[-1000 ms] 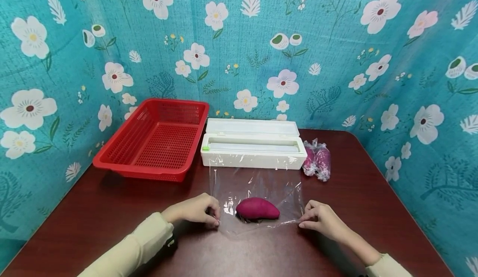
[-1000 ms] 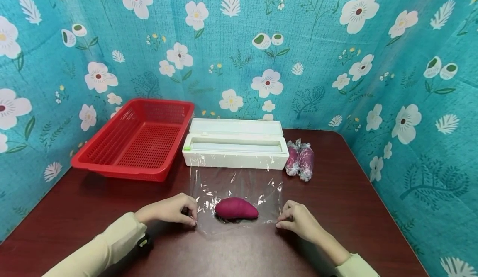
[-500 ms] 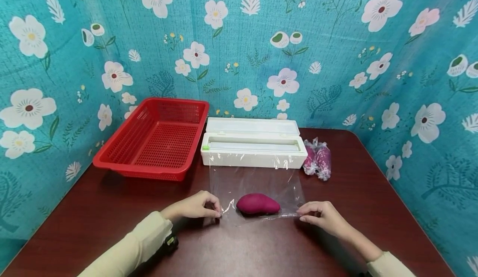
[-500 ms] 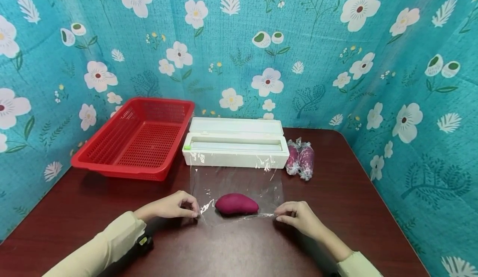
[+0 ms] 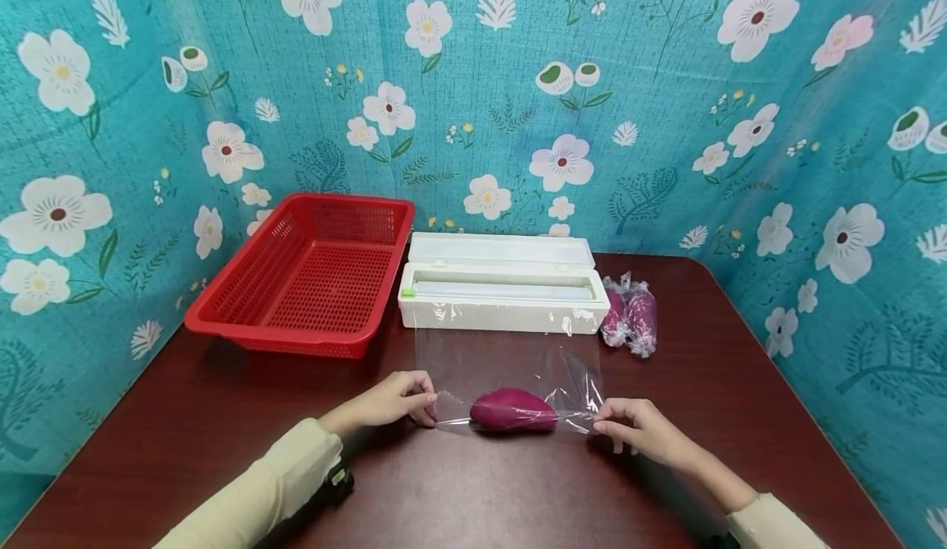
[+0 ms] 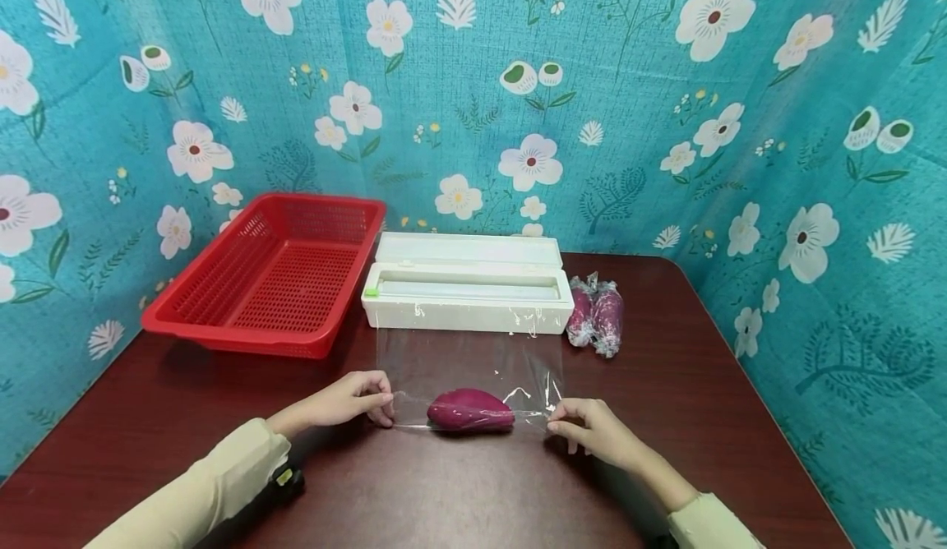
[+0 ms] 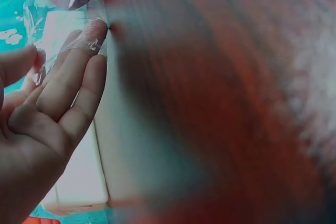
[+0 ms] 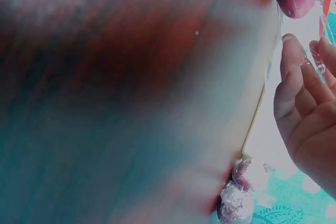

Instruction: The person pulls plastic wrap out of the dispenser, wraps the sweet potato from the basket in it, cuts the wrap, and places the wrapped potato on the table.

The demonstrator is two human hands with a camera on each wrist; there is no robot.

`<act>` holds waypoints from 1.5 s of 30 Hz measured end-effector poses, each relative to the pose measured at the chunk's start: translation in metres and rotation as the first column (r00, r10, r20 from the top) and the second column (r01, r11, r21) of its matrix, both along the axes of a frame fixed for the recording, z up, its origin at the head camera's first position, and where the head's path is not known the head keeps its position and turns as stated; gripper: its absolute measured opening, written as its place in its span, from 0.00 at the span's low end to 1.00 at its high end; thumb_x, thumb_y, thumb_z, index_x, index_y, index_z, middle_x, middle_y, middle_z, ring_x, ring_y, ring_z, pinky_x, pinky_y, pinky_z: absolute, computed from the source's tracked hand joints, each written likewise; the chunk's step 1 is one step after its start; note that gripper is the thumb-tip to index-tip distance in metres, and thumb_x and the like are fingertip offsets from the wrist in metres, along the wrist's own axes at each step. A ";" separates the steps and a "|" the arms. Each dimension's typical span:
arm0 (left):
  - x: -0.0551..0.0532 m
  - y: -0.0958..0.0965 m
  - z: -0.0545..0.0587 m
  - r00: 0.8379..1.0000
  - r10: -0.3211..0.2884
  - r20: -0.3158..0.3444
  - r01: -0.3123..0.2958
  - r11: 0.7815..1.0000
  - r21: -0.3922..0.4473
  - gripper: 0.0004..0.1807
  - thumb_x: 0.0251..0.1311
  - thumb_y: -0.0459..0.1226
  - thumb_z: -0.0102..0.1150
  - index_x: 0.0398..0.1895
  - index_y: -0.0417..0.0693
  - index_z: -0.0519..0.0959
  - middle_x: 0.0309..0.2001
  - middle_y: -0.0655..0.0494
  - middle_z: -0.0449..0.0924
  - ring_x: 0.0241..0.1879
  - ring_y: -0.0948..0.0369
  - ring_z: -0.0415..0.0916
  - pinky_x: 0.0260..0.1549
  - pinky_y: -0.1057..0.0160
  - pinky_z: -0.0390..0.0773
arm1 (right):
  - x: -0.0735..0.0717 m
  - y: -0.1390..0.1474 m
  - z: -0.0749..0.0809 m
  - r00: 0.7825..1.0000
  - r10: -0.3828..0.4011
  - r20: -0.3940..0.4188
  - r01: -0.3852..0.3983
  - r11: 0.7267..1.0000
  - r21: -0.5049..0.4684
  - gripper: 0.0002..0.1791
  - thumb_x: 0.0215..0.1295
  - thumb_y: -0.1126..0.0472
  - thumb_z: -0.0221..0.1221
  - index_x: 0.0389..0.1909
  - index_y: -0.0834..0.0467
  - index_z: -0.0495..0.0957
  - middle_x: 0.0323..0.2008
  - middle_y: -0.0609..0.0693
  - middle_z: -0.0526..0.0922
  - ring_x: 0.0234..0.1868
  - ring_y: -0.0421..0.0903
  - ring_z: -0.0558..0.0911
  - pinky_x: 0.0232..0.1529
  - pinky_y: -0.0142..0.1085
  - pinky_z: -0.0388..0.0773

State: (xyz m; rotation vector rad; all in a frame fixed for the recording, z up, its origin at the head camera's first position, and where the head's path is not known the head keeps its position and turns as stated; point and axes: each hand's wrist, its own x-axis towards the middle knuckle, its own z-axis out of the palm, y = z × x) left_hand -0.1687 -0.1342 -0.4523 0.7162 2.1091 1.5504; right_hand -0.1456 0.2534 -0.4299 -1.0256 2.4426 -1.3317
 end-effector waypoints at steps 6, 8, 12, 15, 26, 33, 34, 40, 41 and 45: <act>0.001 0.003 -0.003 0.987 0.159 0.003 -0.159 0.987 0.020 0.07 0.61 0.27 0.46 0.28 0.28 0.67 0.21 0.41 0.75 0.24 0.45 0.79 0.22 0.55 0.78 | -0.004 -0.001 -0.003 1.000 -0.009 0.021 0.009 1.000 0.009 0.05 0.61 0.73 0.51 0.26 0.64 0.72 0.19 0.58 0.78 0.12 0.49 0.74 0.07 0.31 0.66; 0.000 0.004 -0.004 0.980 0.201 -0.004 -0.201 0.979 0.012 0.07 0.61 0.26 0.47 0.27 0.28 0.67 0.20 0.42 0.75 0.22 0.47 0.79 0.21 0.57 0.78 | -0.009 0.002 -0.011 0.999 -0.014 0.036 0.013 1.000 0.015 0.05 0.62 0.72 0.50 0.27 0.64 0.72 0.20 0.57 0.79 0.11 0.48 0.74 0.07 0.30 0.65; -0.002 0.007 -0.004 0.961 0.276 -0.001 -0.276 0.961 -0.004 0.07 0.60 0.26 0.48 0.26 0.28 0.68 0.17 0.44 0.75 0.19 0.51 0.79 0.19 0.59 0.78 | -0.016 0.003 -0.020 0.995 -0.027 0.095 0.027 1.000 -0.002 0.05 0.63 0.69 0.51 0.28 0.65 0.72 0.21 0.57 0.80 0.08 0.45 0.71 0.06 0.33 0.66; -0.004 0.008 -0.005 0.948 0.318 -0.002 -0.318 0.948 -0.016 0.06 0.59 0.26 0.49 0.26 0.29 0.68 0.16 0.45 0.75 0.18 0.53 0.78 0.18 0.60 0.77 | -0.019 0.001 -0.022 0.992 -0.046 0.120 0.050 0.998 -0.029 0.05 0.62 0.68 0.52 0.29 0.67 0.71 0.20 0.55 0.80 0.07 0.41 0.69 0.06 0.34 0.67; -0.013 0.012 -0.002 0.921 0.382 -0.080 -0.389 0.914 -0.114 0.06 0.58 0.28 0.51 0.26 0.32 0.70 0.15 0.49 0.76 0.15 0.57 0.78 0.11 0.61 0.75 | -0.036 -0.002 -0.020 0.999 -0.040 0.036 0.041 0.998 -0.044 0.06 0.58 0.79 0.49 0.32 0.68 0.71 0.15 0.61 0.74 0.06 0.35 0.64 0.03 0.29 0.63; -0.019 0.014 -0.004 0.911 0.399 -0.106 -0.412 0.895 -0.172 0.07 0.57 0.29 0.53 0.24 0.34 0.71 0.15 0.49 0.77 0.14 0.59 0.77 0.10 0.62 0.74 | -0.046 -0.003 -0.022 0.995 -0.092 0.048 0.092 0.996 0.019 0.07 0.58 0.77 0.49 0.32 0.68 0.75 0.14 0.59 0.74 0.07 0.31 0.62 0.04 0.29 0.63; -0.020 0.014 -0.005 0.909 0.401 -0.114 -0.416 0.891 -0.180 0.07 0.57 0.30 0.53 0.24 0.34 0.71 0.15 0.49 0.77 0.14 0.59 0.77 0.10 0.62 0.74 | -0.047 -0.003 -0.022 0.994 -0.100 0.052 0.099 0.995 0.024 0.07 0.58 0.77 0.50 0.31 0.67 0.75 0.14 0.58 0.74 0.07 0.31 0.62 0.04 0.29 0.63; -0.021 0.015 -0.007 0.908 0.419 0.005 -0.412 0.895 -0.172 0.07 0.58 0.29 0.52 0.25 0.32 0.71 0.17 0.46 0.78 0.17 0.55 0.78 0.10 0.61 0.74 | -0.054 -0.003 -0.025 0.989 -0.126 0.072 0.125 0.992 0.021 0.08 0.56 0.76 0.50 0.31 0.66 0.77 0.13 0.54 0.74 0.07 0.31 0.62 0.04 0.29 0.61; -0.021 0.015 -0.007 0.905 0.424 0.025 -0.414 0.894 -0.169 0.07 0.58 0.29 0.52 0.25 0.32 0.71 0.17 0.46 0.78 0.17 0.55 0.79 0.10 0.61 0.74 | -0.053 -0.005 -0.023 0.989 -0.128 0.073 0.126 0.992 0.030 0.08 0.56 0.77 0.49 0.31 0.67 0.77 0.13 0.55 0.74 0.08 0.32 0.62 0.05 0.29 0.61; -0.023 0.017 -0.009 0.894 0.446 0.036 -0.434 0.885 -0.171 0.07 0.57 0.29 0.53 0.24 0.33 0.71 0.15 0.48 0.76 0.17 0.55 0.79 0.10 0.62 0.74 | -0.054 -0.011 -0.019 0.990 -0.123 0.062 0.121 0.992 0.043 0.09 0.55 0.78 0.49 0.31 0.69 0.77 0.14 0.58 0.74 0.08 0.32 0.62 0.06 0.27 0.61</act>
